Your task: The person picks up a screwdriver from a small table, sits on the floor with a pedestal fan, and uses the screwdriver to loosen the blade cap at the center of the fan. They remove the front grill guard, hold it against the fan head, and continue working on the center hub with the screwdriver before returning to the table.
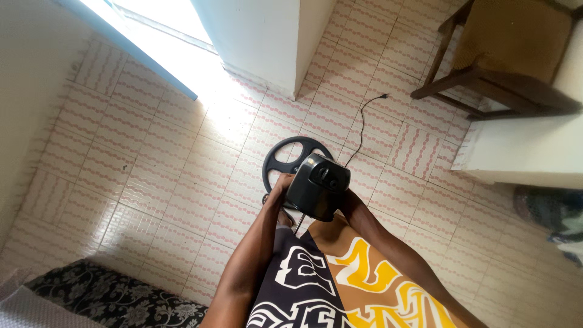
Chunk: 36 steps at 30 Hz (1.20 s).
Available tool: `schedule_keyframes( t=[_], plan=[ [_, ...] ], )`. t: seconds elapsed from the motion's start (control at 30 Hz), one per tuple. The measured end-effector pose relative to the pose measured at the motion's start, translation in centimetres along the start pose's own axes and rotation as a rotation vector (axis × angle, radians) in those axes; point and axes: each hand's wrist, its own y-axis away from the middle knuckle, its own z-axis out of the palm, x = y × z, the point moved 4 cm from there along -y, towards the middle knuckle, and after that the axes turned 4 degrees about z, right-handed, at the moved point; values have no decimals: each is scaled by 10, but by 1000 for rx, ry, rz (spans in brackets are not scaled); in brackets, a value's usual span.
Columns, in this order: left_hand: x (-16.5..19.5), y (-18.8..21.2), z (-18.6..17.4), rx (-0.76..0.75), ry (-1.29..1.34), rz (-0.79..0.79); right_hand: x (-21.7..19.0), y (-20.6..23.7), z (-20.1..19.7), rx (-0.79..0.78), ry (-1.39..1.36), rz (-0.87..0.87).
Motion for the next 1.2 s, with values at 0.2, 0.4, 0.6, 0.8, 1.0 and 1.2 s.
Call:
schedule_keyframes(
  t=[0.2, 0.4, 0.6, 0.8, 1.0, 1.2],
  plan=[
    [3, 0, 1, -18, 18, -30, -9, -7, 10, 17, 33, 49],
    [6, 0, 3, -28, 24, -50, -12, -11, 12, 35, 57, 79],
    [4, 0, 5, -28, 38, -65, -16, -13, 9, 43, 63, 99],
    [-7, 0, 7, -7, 71, -78, -16, -15, 9, 58, 67, 106],
    [-19, 2, 12, 73, 93, -65, -17, -18, 12, 0, 102, 104],
    [-15, -3, 12, 102, 54, 45, -15, -19, 6, 50, 90, 103]
  ],
)
